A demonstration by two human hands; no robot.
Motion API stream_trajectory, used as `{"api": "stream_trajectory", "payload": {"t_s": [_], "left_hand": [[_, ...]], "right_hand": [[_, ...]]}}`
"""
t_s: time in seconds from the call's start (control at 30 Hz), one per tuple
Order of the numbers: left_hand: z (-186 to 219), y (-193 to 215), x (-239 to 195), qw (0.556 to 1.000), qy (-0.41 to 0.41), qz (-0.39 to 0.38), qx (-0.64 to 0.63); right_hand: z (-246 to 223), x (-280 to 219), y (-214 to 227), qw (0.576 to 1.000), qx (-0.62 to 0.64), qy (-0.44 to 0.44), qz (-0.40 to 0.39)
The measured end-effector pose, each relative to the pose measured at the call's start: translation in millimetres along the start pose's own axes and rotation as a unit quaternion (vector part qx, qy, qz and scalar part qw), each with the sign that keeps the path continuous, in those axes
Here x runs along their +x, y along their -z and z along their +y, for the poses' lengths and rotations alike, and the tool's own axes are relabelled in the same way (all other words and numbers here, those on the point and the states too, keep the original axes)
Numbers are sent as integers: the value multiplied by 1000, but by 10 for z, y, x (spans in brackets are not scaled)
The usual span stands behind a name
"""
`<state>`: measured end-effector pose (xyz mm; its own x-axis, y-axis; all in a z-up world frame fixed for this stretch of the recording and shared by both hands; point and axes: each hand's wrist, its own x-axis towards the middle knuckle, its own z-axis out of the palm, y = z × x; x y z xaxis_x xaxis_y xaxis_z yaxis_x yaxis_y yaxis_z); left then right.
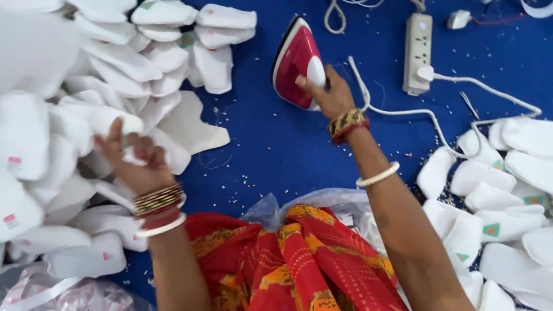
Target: Using an iron to press labels onto white fabric shoe components while sitting on the floor.
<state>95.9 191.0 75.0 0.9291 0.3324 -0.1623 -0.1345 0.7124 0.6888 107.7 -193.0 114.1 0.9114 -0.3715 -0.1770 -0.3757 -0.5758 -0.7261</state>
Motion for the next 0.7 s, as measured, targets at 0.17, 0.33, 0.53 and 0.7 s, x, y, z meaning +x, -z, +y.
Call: {"api": "stream_trajectory", "payload": {"t_s": [0.17, 0.33, 0.53, 0.7], "left_hand": [[-505, 322, -185, 968, 246, -7, -57], [-1177, 94, -633, 916, 389, -93, -25], [-1192, -9, -808, 883, 451, -130, -14], [-860, -347, -805, 871, 448, -200, -34]], "right_hand": [[645, -169, -161, 987, 121, 110, -3], [633, -349, -58, 991, 66, 111, 20], [1755, -682, 919, 957, -244, 149, 48], [2256, -1028, 1651, 775, -625, 12, -87]]}}
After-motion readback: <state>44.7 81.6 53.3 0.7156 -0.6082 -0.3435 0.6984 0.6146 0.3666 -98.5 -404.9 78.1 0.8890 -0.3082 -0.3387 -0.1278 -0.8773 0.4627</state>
